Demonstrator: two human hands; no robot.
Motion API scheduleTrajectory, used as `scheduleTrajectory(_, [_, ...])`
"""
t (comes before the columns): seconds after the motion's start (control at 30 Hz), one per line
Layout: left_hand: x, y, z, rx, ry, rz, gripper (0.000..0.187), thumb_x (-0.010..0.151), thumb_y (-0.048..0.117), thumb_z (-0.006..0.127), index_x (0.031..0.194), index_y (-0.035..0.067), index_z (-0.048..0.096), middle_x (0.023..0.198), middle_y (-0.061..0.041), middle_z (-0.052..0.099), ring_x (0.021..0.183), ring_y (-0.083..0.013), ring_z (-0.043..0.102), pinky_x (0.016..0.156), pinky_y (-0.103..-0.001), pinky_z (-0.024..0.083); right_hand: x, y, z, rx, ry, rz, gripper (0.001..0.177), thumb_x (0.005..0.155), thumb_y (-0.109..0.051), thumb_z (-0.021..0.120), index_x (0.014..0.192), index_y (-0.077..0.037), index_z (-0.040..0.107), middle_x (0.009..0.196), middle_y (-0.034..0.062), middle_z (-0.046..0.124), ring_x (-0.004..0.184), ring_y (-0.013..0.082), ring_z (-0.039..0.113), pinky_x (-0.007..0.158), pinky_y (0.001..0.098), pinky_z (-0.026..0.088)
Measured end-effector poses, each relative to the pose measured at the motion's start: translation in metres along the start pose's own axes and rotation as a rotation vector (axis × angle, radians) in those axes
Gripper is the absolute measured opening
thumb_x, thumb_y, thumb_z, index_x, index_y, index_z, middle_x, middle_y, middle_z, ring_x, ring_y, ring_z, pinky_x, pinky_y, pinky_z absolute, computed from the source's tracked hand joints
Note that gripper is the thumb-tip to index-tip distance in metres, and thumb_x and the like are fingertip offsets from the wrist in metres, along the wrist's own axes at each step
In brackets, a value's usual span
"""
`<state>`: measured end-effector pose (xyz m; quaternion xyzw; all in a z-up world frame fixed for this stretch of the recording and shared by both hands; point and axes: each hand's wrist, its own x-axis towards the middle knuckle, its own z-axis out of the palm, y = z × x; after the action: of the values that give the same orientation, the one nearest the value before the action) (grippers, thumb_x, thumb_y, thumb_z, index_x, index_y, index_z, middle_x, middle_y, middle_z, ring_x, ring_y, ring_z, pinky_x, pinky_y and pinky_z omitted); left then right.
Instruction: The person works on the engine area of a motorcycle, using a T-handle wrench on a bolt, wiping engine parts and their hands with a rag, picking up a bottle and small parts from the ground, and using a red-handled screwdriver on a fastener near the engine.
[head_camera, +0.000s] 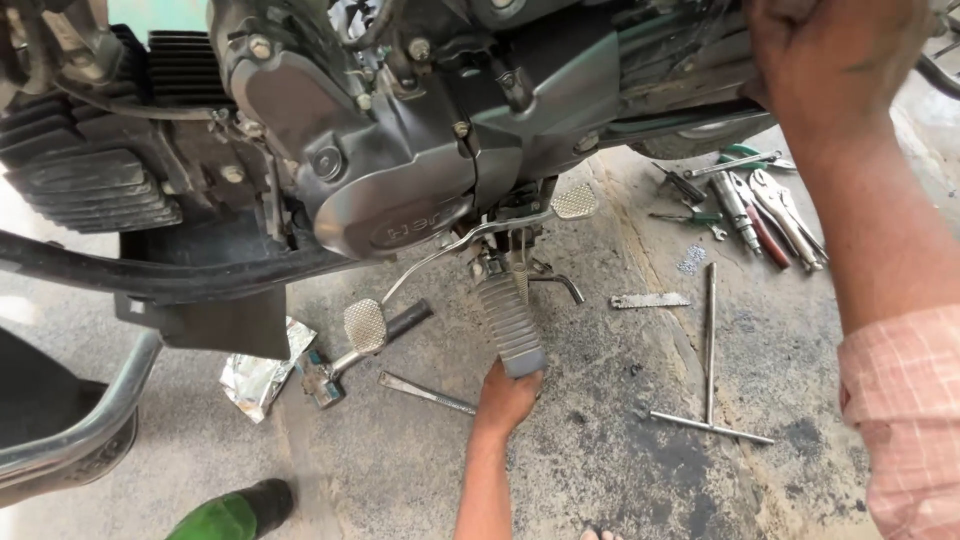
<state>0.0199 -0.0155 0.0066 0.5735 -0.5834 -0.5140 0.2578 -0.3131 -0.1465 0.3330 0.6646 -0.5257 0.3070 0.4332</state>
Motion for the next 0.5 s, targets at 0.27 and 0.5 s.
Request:
scheduleTrajectory(0.27, [-0.007, 0.006, -0.004, 0.003, -0.034, -0.063, 0.054, 0.084, 0.030, 0.063, 0.134, 0.010, 0.058, 0.133, -0.019, 0.065, 0.125, -0.0387, 0.060, 0.103, -0.045, 0.049, -0.035, 0.009, -0.019, -0.051, -0.231, 0.048, 0.044, 0.093, -0.015, 0.068, 0.130, 0.003, 0.053, 0.120, 0.0180, 0.058, 0.116, 0.0367, 0.056, 0.110, 0.0437, 0.047])
scheduleTrajectory(0.5, [-0.013, 0.002, -0.003, -0.016, -0.001, 0.002, 0.052, 0.084, 0.028, 0.062, 0.134, 0.009, 0.059, 0.132, -0.019, 0.066, 0.124, -0.0379, 0.062, 0.104, -0.044, 0.049, -0.030, -0.005, -0.032, -0.199, -0.332, 0.092, 0.063, 0.091, -0.025, 0.077, 0.132, 0.012, 0.047, 0.123, 0.0246, 0.056, 0.122, 0.0404, 0.055, 0.106, 0.0498, 0.041])
